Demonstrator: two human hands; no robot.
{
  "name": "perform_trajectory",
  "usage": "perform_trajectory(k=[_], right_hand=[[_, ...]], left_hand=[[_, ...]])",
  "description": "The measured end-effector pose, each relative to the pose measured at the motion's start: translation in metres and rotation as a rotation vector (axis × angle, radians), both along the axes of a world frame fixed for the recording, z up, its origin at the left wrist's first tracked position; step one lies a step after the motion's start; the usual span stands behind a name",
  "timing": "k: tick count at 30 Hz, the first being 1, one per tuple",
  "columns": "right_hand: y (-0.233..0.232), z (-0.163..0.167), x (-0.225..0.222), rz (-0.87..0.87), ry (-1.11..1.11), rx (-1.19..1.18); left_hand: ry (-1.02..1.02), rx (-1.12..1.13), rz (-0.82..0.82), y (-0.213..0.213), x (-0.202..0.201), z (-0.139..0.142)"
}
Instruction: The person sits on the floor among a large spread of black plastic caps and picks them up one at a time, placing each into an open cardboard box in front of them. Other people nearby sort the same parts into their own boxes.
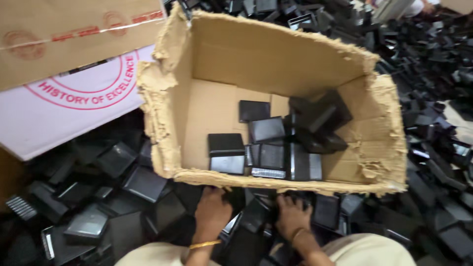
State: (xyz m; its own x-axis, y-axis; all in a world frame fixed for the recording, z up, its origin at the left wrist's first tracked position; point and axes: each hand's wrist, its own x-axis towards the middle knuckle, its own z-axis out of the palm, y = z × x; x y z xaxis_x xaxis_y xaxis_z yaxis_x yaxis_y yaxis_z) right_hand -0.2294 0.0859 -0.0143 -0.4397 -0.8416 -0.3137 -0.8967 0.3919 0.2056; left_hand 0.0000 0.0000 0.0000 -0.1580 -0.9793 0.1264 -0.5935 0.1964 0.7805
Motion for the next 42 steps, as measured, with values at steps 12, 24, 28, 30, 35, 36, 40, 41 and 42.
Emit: perform_trajectory(k=[12, 24, 28, 30, 35, 36, 40, 41, 42], right_hand=[[0.011, 0.035, 0.109, 0.587, -0.679, -0.578], [0.039, 0.059, -0.004, -0.004, -0.495, -0.782], [0.071, 0.053, -0.025, -0.227, -0.803, -0.921], [0.079, 0.044, -0.026, -0.294, -1.003, -0.992], [0.075, 0.018, -0.025, -0.134, -1.204, -1.250], [0.072, 0.014, -0.026, -0.160, -1.227, -1.251], [0.060, 0.009, -0.030, -0.154, -1.252, -1.278], [0.060, 0.010, -0.031, -0.132, -1.240, -1.294], [0.061, 0.009, -0.032, -0.148, -1.250, -1.284]], left_hand=[[-0.179, 0.058, 0.133, -0.005, 0.032, 0.040], [-0.261, 0.230, -0.440, 0.005, 0.053, 0.071], [-0.039, 0.258, -0.418, 0.003, 0.046, 0.059], [-0.110, 0.129, -0.195, -0.004, 0.048, 0.048], [-0.414, 0.091, -0.260, -0.001, 0.018, 0.017], [-0.335, 0.070, -0.313, 0.011, 0.004, 0.013], [-0.183, 0.363, -0.703, 0.028, -0.025, 0.020], [-0.183, 0.324, -0.668, 0.027, -0.021, 0.025], [-0.183, 0.287, -0.634, 0.025, -0.014, 0.031]])
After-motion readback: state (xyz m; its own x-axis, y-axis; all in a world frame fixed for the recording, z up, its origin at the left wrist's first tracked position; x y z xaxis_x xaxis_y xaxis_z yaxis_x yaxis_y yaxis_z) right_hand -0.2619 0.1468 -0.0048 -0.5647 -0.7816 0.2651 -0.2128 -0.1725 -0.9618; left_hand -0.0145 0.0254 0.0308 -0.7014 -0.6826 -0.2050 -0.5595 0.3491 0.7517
